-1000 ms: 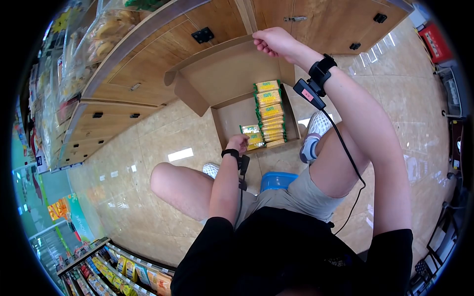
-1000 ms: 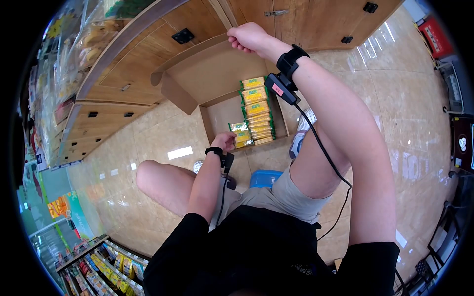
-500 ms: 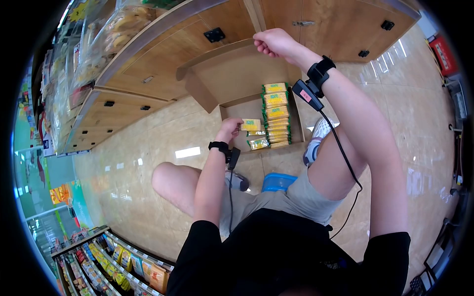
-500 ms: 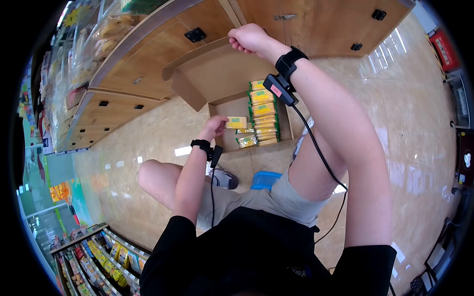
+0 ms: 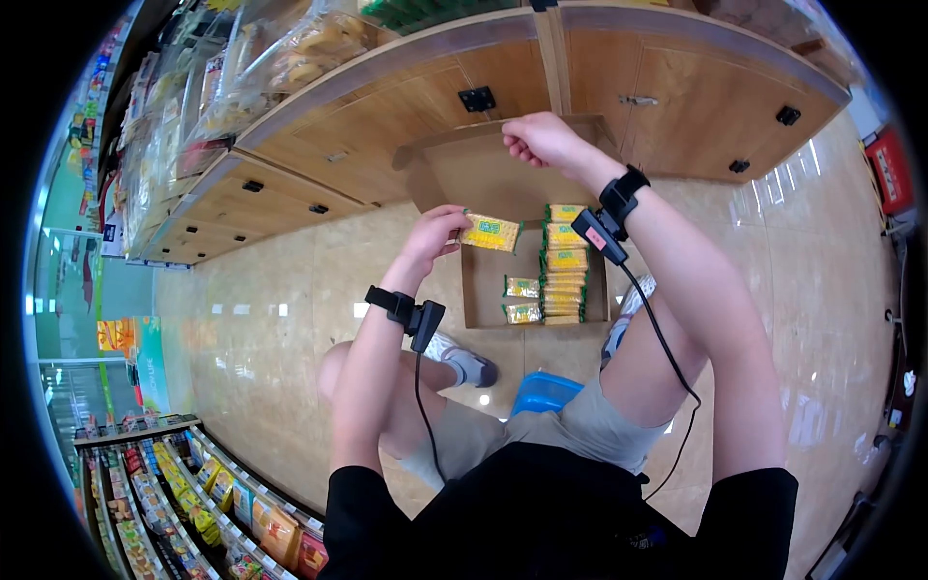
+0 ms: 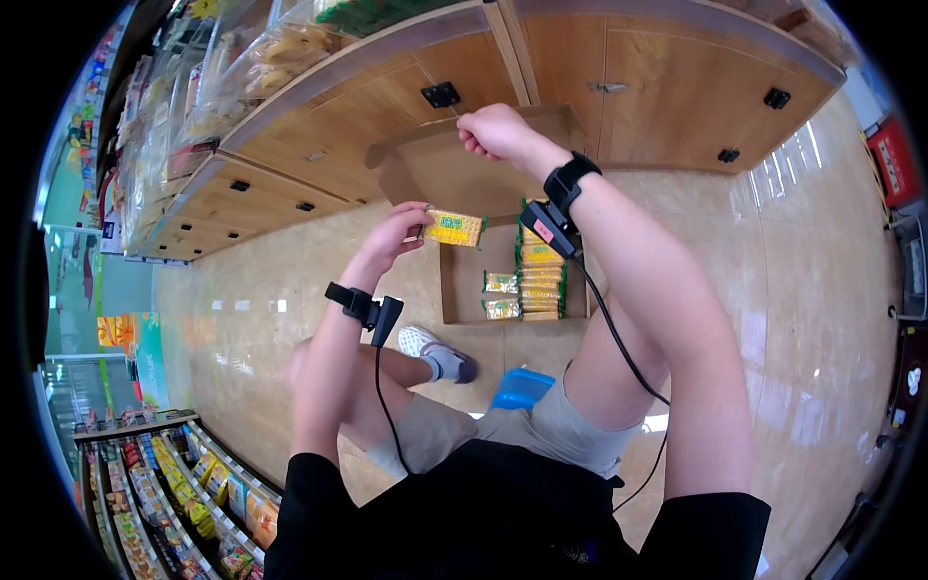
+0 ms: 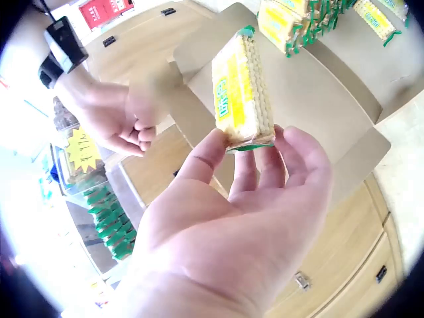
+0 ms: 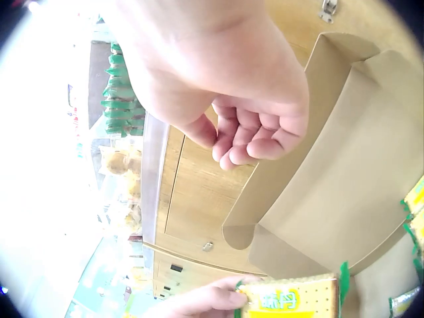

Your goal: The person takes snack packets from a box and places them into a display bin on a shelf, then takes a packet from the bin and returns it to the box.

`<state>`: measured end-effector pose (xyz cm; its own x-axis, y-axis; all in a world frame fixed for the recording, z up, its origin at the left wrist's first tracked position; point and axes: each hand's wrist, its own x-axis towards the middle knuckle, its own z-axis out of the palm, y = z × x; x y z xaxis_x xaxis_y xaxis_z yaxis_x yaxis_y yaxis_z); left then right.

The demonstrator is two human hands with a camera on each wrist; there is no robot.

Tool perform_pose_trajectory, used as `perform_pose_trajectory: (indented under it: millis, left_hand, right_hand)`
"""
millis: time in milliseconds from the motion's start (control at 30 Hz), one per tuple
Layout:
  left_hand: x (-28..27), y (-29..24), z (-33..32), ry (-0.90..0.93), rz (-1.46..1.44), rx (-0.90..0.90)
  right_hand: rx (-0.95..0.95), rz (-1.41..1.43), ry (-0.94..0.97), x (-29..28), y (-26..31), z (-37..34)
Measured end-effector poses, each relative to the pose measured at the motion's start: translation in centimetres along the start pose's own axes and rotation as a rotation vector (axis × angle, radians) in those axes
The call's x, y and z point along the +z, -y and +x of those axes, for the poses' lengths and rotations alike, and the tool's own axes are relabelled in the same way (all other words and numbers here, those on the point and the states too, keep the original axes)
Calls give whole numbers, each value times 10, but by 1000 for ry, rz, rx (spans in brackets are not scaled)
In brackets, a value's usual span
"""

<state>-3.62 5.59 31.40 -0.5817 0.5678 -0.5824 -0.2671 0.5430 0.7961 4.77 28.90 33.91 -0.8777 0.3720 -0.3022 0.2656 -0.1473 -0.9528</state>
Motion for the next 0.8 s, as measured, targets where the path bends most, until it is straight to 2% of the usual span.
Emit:
perform_pose_trajectory:
  millis: [233, 433, 800]
  left_hand:
    - [-5, -51, -7, 91, -83, 123]
    - [-2, -64, 4, 131, -84, 159]
    - [-13, -73, 26, 229, -177, 233]
  right_hand:
    - [-3, -29, 56, 3, 2, -4]
    - [30, -105, 132, -2, 3, -16]
    - [11, -139, 153, 14, 11, -24]
